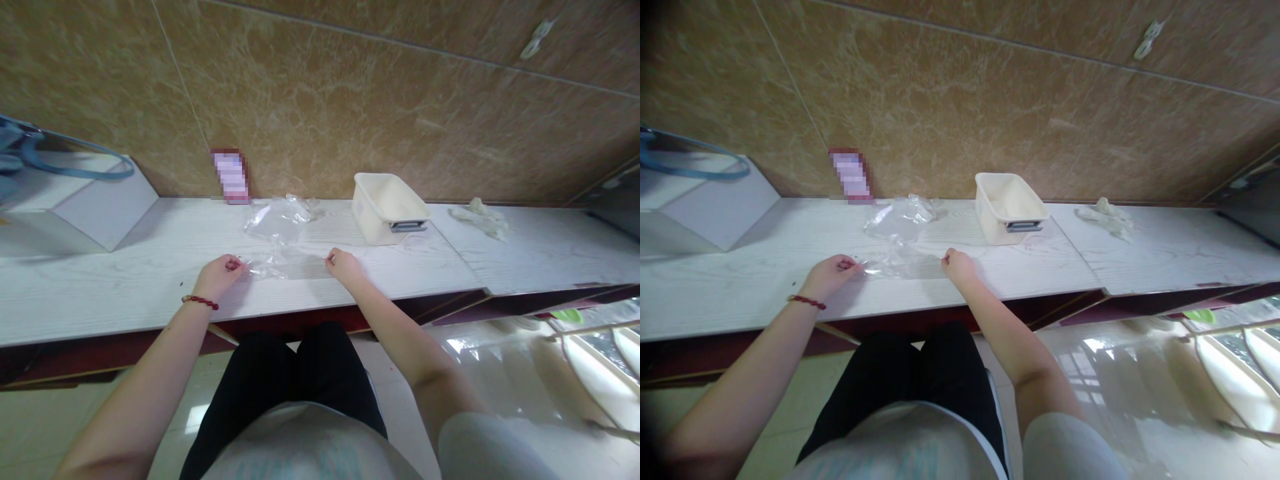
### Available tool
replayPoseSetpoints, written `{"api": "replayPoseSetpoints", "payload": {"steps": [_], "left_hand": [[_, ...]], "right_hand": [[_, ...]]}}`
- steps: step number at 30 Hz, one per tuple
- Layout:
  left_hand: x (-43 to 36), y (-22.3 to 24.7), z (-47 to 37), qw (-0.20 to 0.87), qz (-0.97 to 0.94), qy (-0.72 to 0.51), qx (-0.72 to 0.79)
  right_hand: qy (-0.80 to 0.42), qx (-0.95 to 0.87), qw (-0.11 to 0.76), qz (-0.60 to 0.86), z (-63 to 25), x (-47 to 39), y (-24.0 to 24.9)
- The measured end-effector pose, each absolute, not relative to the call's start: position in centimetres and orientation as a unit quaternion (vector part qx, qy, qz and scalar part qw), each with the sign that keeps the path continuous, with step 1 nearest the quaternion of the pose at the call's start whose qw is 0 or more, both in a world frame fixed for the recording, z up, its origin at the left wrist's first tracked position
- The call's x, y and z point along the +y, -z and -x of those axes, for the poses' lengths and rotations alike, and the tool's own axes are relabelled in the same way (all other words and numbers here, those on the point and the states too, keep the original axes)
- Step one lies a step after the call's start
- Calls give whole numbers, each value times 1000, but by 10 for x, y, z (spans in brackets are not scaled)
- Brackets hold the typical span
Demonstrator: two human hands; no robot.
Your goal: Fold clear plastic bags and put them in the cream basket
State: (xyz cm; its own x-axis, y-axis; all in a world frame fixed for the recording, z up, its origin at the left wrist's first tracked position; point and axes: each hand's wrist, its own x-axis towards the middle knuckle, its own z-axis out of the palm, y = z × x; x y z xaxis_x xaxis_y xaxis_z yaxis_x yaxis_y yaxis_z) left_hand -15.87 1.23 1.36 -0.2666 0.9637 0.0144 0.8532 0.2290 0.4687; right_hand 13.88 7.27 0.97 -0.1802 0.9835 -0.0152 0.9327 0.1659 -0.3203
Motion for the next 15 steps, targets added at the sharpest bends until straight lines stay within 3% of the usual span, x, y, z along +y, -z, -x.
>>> {"api": "replayPoseSetpoints", "payload": {"steps": [15], "left_hand": [[15, -8, 160, 142, -588, -176, 776]], "right_hand": [[-122, -736, 104, 658, -150, 64, -8]]}}
